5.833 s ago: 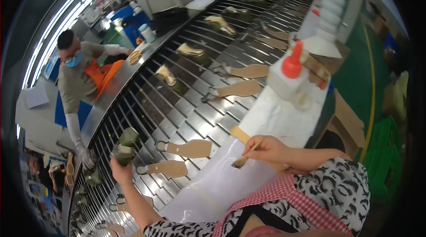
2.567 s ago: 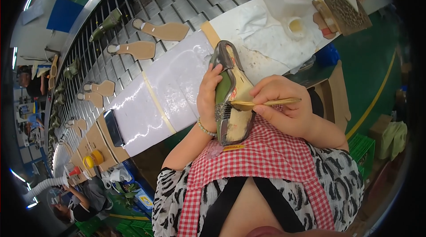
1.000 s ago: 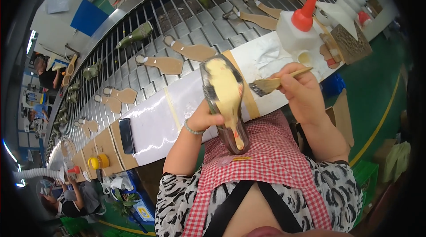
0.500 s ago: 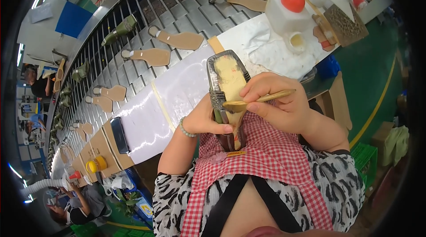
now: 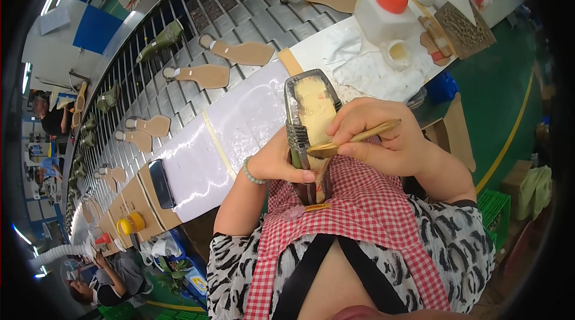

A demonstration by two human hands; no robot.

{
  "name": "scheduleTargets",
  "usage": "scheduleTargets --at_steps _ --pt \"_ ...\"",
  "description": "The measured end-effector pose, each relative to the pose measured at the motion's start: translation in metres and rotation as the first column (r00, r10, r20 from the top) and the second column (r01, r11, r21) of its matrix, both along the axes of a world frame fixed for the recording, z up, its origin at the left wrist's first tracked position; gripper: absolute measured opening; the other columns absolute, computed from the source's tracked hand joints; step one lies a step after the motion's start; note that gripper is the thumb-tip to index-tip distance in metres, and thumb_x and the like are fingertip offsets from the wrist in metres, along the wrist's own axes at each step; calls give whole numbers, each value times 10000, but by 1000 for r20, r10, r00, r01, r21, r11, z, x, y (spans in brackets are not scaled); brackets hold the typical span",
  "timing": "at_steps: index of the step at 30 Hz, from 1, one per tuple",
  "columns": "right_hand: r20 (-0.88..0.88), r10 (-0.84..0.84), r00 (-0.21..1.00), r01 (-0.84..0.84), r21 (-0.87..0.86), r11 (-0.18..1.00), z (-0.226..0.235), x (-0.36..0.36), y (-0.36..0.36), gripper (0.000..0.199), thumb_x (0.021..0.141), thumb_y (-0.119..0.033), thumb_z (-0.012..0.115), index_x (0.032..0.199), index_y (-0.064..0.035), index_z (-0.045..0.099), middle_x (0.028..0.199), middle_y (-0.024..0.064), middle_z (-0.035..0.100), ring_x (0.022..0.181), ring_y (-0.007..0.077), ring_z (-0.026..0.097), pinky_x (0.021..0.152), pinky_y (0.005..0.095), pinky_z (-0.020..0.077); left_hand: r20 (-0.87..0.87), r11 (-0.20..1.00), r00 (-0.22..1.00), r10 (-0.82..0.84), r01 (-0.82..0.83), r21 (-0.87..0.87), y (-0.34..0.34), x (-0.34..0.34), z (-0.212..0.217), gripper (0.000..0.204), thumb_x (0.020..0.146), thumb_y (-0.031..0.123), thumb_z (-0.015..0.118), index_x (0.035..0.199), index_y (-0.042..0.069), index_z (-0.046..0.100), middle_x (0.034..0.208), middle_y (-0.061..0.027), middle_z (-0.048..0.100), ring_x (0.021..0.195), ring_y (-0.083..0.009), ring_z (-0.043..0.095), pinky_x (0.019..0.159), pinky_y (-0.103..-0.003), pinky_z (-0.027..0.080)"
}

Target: Apply adhesive to shoe soles and components using a small brush at a manufacturing station.

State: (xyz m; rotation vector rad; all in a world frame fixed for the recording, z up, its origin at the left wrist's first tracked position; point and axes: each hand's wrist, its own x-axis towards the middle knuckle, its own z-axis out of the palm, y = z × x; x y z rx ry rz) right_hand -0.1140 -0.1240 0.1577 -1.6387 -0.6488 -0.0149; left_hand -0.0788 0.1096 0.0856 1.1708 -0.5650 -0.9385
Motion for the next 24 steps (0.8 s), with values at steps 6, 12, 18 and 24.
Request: scheduleTargets --at_steps 6,12,18,24 --pt "46 -143 989 142 30 989 2 9 -1 129 774 1 684 895 -17 644 889 101 657 831 195 619 753 299 478 -24 999 999 32 -32 8 -5 1 5 800 618 257 842 1254 -36 456 1055 -99 596 919 -162 586 783 -294 495" --pt "18 75 997 -74 -62 995 11 9 -4 116 788 10 670 899 -7 640 950 120 650 879 192 618 790 292 475 -74 994 992 99 -102 -29 5 5 -1 825 635 251 837 1297 -33 435 1163 -104 573 1045 -165 549 897 -310 457" --pt "-193 -90 977 139 253 957 -3 18 2 84 828 21 618 911 21 631 994 152 641 919 187 607 836 296 465 -366 861 869 332 -438 -257 12 26 -21 883 734 481 724 1374 -11 365 1268 -163 527 1155 -259 535 992 -373 431" --pt "-307 -132 942 223 283 933 -30 40 2 95 819 26 624 913 27 621 985 161 645 934 202 607 850 314 464 -654 712 704 278 -608 -351 63 107 -18 676 864 382 606 1385 29 359 1291 -220 503 1180 -329 521 1014 -491 428"
